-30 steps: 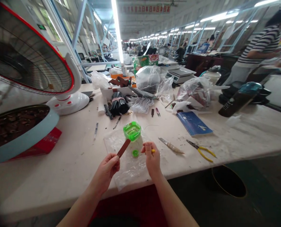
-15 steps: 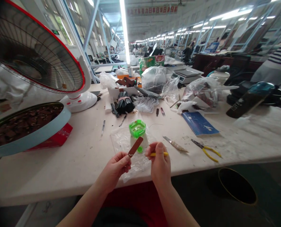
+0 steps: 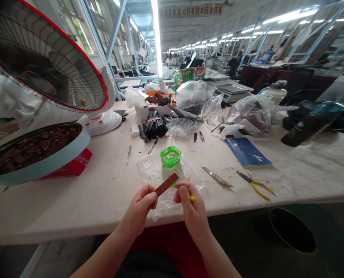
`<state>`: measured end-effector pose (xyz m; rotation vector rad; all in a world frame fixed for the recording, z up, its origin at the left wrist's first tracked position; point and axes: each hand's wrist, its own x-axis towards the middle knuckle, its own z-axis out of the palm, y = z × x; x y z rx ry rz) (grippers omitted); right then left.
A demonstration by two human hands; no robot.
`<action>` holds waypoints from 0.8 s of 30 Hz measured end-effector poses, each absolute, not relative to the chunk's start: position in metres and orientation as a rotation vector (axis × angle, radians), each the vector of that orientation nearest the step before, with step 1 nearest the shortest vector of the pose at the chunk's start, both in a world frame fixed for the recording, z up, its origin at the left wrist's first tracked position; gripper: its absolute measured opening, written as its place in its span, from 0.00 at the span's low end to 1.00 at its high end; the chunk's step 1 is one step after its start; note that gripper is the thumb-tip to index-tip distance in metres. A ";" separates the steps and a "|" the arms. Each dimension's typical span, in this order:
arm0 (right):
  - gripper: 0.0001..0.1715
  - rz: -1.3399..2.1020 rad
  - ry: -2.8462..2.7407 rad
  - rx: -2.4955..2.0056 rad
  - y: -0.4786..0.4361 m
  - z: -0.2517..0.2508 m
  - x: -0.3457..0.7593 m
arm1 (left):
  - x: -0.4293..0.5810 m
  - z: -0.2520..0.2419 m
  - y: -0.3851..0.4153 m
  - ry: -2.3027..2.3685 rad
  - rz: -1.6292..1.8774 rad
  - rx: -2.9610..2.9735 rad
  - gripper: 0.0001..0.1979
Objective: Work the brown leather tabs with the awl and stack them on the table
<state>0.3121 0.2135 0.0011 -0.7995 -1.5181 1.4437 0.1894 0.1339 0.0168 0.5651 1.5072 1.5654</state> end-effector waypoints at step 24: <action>0.31 1.852 -1.645 -1.049 0.211 -0.027 0.257 | 0.084 -0.047 0.078 2.387 1.226 0.738 0.05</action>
